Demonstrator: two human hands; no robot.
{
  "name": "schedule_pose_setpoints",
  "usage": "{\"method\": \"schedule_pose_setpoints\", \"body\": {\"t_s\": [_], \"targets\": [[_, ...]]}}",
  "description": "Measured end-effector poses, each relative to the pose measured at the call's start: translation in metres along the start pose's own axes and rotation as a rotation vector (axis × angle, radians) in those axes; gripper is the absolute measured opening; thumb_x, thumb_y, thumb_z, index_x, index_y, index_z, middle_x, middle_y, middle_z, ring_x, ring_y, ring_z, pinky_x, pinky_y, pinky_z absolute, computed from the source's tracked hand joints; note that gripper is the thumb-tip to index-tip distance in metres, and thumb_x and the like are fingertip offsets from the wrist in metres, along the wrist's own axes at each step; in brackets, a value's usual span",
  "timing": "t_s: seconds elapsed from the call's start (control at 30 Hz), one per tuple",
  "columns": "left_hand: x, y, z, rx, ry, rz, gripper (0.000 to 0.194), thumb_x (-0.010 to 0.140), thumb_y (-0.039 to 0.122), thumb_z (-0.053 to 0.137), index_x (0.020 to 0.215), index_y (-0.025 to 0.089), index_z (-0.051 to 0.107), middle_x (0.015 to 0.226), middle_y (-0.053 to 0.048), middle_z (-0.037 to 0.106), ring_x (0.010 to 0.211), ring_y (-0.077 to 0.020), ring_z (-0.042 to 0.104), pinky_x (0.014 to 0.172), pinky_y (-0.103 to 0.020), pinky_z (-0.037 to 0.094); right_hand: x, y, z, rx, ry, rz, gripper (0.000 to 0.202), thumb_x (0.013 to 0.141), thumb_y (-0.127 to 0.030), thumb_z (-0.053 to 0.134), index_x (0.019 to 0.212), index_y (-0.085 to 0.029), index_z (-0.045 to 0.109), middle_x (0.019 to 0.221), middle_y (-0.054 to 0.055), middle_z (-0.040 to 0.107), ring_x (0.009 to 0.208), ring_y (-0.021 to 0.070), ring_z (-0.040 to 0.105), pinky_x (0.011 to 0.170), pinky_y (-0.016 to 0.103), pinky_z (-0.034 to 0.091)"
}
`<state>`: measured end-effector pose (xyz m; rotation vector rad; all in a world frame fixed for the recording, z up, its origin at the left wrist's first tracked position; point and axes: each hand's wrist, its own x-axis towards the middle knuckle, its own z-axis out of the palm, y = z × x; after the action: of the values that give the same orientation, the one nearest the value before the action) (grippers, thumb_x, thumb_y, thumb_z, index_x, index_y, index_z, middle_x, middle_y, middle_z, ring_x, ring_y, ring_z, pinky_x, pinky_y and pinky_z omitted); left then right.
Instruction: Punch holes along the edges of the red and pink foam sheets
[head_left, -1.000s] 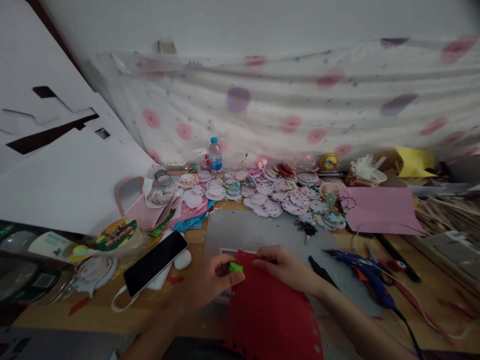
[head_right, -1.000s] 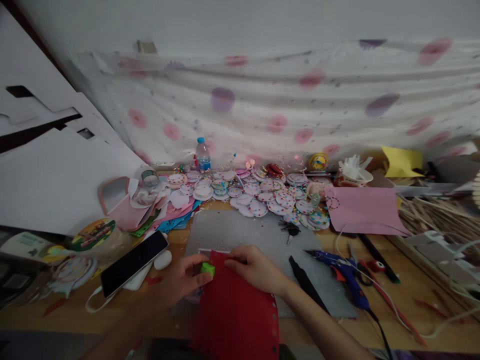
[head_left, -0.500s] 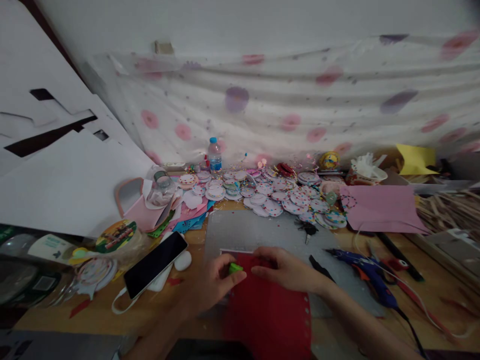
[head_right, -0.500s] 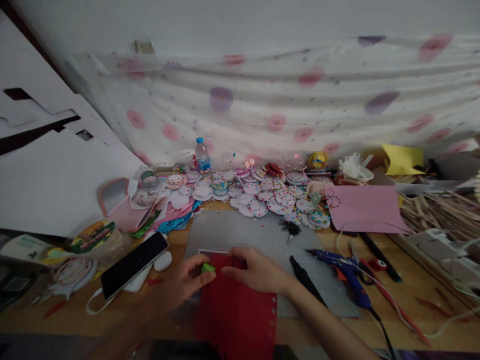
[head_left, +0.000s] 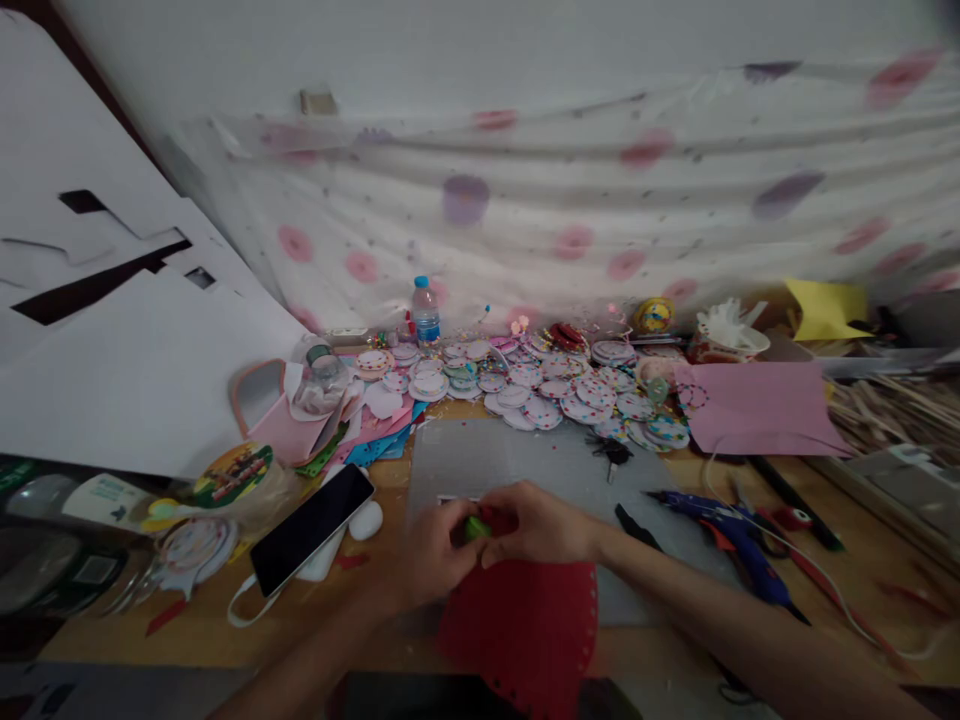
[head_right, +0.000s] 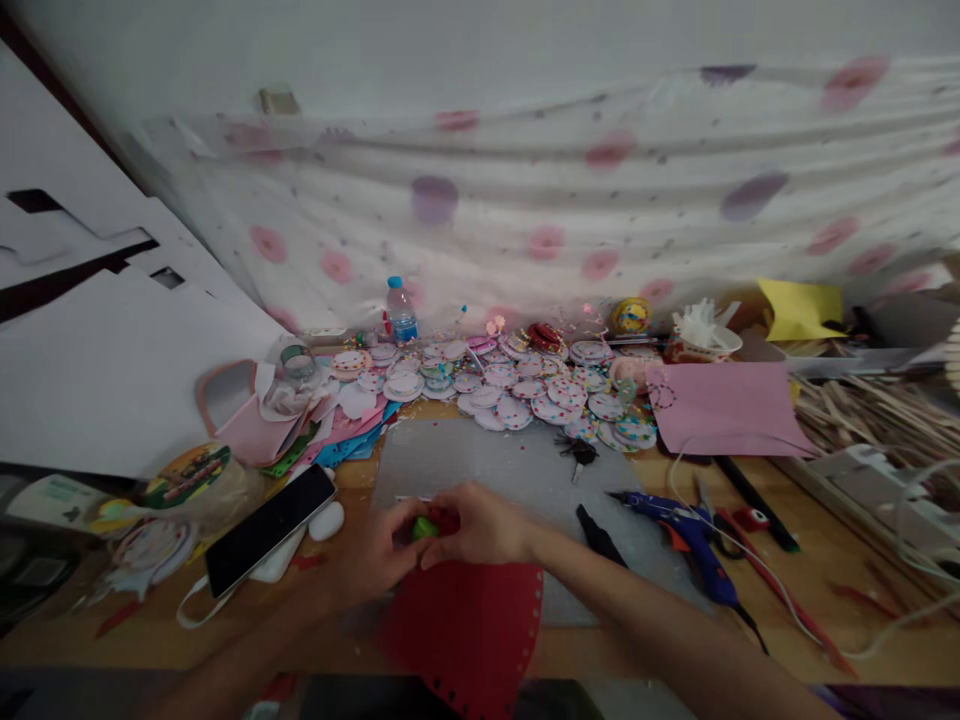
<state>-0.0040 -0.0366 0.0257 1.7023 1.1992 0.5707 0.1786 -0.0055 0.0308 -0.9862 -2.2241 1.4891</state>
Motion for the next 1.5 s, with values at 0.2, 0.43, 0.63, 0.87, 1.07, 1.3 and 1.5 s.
{"method": "schedule_pose_setpoints", "body": {"t_s": [0.2,0.43,0.63,0.87,1.07,1.3,1.5], "targets": [[0.006,-0.004,0.003,0.059,0.029,0.052,0.019,0.076,0.026,0.058,0.09,0.015,0.066,0.079,-0.003,0.066,0.072,-0.0173,0.056,0.063,-0.025,0.041,-0.003,0.006,-0.006,0.012,0.047,0.011,0.039,0.067,-0.047,0.071,0.089,-0.015,0.065,0.066,-0.005,0.049,0.06,0.0086,0.039,0.052,0.019,0.032],[0.003,-0.015,-0.011,0.02,0.028,0.065,0.033,0.079,0.045,0.061,0.088,0.013,0.064,0.077,-0.003,0.063,0.071,-0.0164,0.056,0.063,-0.024,0.043,-0.025,0.023,-0.016,-0.092,0.086,0.049,0.018,0.079,-0.032,0.059,0.079,-0.016,0.067,0.062,-0.003,0.056,0.056,0.0111,0.047,0.05,0.021,0.036],[-0.013,-0.014,-0.024,0.0,0.09,0.114,0.033,0.084,0.045,0.055,0.099,0.016,0.061,0.092,-0.005,0.065,0.087,-0.0191,0.058,0.078,-0.028,0.044,-0.047,0.023,-0.01,-0.102,0.175,0.058,0.02,0.085,-0.031,0.05,0.081,-0.017,0.063,0.068,-0.001,0.059,0.06,0.0126,0.051,0.053,0.022,0.038],[-0.038,-0.023,-0.012,-0.012,0.102,0.076,0.035,0.09,0.045,0.045,0.114,0.022,0.057,0.11,-0.005,0.065,0.102,-0.0206,0.057,0.091,-0.031,0.041,-0.06,0.032,0.024,-0.106,0.415,0.016,0.027,0.087,-0.039,0.046,0.089,-0.018,0.063,0.085,0.005,0.063,0.08,0.0197,0.055,0.074,0.031,0.043],[-0.012,-0.035,-0.016,-0.075,0.249,0.098,0.037,0.091,0.045,0.042,0.11,0.019,0.059,0.104,-0.006,0.066,0.1,-0.0206,0.058,0.089,-0.032,0.043,-0.033,0.048,0.029,0.161,0.64,0.046,0.035,0.08,-0.048,0.052,0.094,-0.018,0.063,0.092,0.007,0.065,0.088,0.0239,0.055,0.081,0.037,0.042],[0.059,-0.04,-0.054,0.004,0.364,0.187,0.036,0.089,0.039,0.047,0.114,0.014,0.054,0.116,-0.01,0.06,0.109,-0.0231,0.053,0.095,-0.036,0.038,0.029,0.049,-0.014,0.348,0.694,0.046,0.035,0.069,-0.05,0.063,0.078,-0.016,0.061,0.077,0.003,0.064,0.076,0.0204,0.056,0.071,0.032,0.045],[0.051,-0.031,-0.074,0.108,0.205,0.339,0.039,0.075,0.019,0.066,0.112,0.023,0.058,0.119,-0.004,0.06,0.114,-0.0192,0.051,0.101,-0.031,0.032,-0.019,0.044,-0.012,0.578,0.739,0.058,0.035,0.075,-0.048,0.062,0.095,-0.02,0.061,0.093,0.007,0.07,0.083,0.0234,0.065,0.075,0.035,0.049]]}}
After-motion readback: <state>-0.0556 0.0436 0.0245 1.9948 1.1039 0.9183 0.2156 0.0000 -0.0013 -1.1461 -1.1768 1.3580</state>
